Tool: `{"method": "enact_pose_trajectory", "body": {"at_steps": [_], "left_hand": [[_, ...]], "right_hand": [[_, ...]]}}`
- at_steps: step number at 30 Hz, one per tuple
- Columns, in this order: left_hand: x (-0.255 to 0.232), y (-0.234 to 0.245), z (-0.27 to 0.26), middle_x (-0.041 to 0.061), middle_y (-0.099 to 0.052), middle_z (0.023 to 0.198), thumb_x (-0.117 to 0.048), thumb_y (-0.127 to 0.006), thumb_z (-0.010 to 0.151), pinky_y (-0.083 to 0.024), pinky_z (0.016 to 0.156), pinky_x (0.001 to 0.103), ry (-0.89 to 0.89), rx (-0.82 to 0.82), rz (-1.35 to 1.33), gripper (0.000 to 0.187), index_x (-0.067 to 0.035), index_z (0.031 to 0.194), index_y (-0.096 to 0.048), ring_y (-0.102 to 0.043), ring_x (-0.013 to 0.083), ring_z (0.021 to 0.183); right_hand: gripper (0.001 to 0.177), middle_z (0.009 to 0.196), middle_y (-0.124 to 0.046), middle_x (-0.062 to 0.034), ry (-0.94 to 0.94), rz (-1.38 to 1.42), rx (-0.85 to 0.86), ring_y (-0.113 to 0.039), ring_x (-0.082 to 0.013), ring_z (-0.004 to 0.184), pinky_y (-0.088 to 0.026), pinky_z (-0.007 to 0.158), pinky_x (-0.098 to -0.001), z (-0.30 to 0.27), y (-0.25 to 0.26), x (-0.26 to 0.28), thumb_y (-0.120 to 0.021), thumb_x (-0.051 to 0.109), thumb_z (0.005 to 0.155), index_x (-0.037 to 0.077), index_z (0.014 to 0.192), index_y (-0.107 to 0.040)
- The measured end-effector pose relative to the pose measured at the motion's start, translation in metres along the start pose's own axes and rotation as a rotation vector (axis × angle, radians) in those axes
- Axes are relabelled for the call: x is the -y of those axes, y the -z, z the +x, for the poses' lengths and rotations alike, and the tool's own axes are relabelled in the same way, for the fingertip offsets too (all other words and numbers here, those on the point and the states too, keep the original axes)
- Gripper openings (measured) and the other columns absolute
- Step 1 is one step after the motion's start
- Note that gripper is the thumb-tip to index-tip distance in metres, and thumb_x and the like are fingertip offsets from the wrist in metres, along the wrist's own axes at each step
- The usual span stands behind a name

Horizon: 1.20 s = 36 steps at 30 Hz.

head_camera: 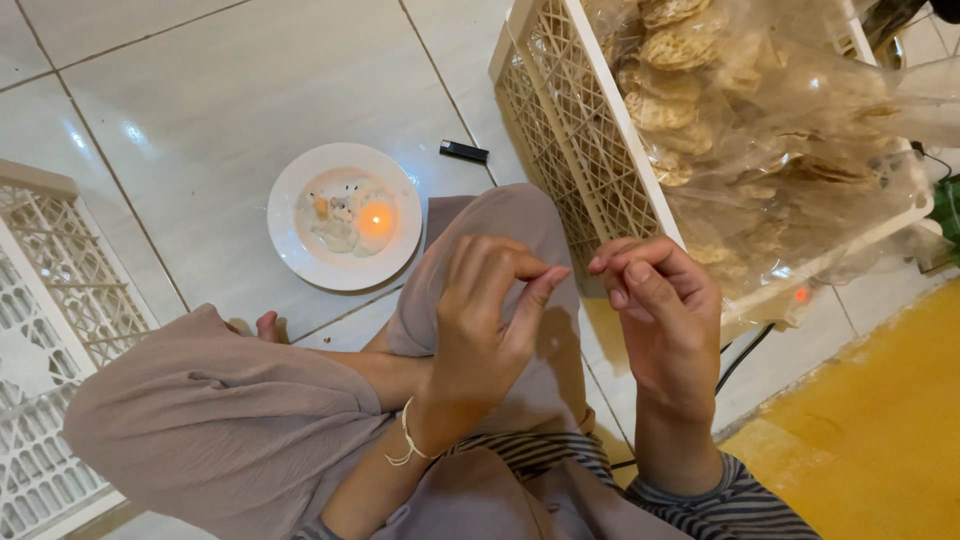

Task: Sealing plastic bags containing crackers using a lighter

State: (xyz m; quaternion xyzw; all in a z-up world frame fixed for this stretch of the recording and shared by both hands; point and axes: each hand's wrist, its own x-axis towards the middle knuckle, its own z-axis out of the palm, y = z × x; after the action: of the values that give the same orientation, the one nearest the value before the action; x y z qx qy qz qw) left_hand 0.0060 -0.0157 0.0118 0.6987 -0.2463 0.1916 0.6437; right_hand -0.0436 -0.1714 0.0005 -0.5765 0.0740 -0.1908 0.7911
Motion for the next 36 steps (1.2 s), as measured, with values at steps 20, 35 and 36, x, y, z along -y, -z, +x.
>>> {"method": "enact_pose_trajectory", "body": {"at_steps": [20,35,36], "left_hand": [[0.011,-0.018,0.002,0.008,-0.067,0.089,-0.005,-0.074,0.092,-0.051,0.074,0.032,0.168,0.104,-0.176,0.006,-0.005,0.095,-0.069,-0.065,0.0247,0.079],[0.067,-0.031,-0.039,0.006,-0.062,0.068,-0.016,-0.056,0.105,-0.042,0.059,0.029,0.545,0.075,-0.238,0.025,-0.006,0.082,-0.062,-0.049,0.0136,0.059],[0.074,-0.033,-0.043,0.004,-0.061,0.061,-0.022,-0.053,0.107,-0.043,0.055,0.028,0.634,0.074,-0.231,0.035,-0.009,0.076,-0.062,-0.051,0.013,0.052]], "right_hand": [[0.014,0.086,-0.065,-0.024,-0.047,-0.031,0.035,-0.06,-0.0244,0.083,-0.046,0.064,-0.0261,0.004,0.003,-0.015,-0.064,0.004,0.092,-0.01,0.09,-0.064],[0.029,0.069,-0.056,-0.0093,0.251,-0.553,0.021,-0.05,-0.0163,0.072,-0.042,0.068,-0.0299,0.029,0.005,-0.005,-0.066,0.009,0.099,0.002,0.072,-0.06],[0.041,0.052,-0.046,-0.0013,0.178,-0.614,0.009,-0.039,-0.0077,0.056,-0.036,0.053,-0.025,0.031,0.008,-0.002,-0.061,0.014,0.104,0.007,0.063,-0.055]]}}
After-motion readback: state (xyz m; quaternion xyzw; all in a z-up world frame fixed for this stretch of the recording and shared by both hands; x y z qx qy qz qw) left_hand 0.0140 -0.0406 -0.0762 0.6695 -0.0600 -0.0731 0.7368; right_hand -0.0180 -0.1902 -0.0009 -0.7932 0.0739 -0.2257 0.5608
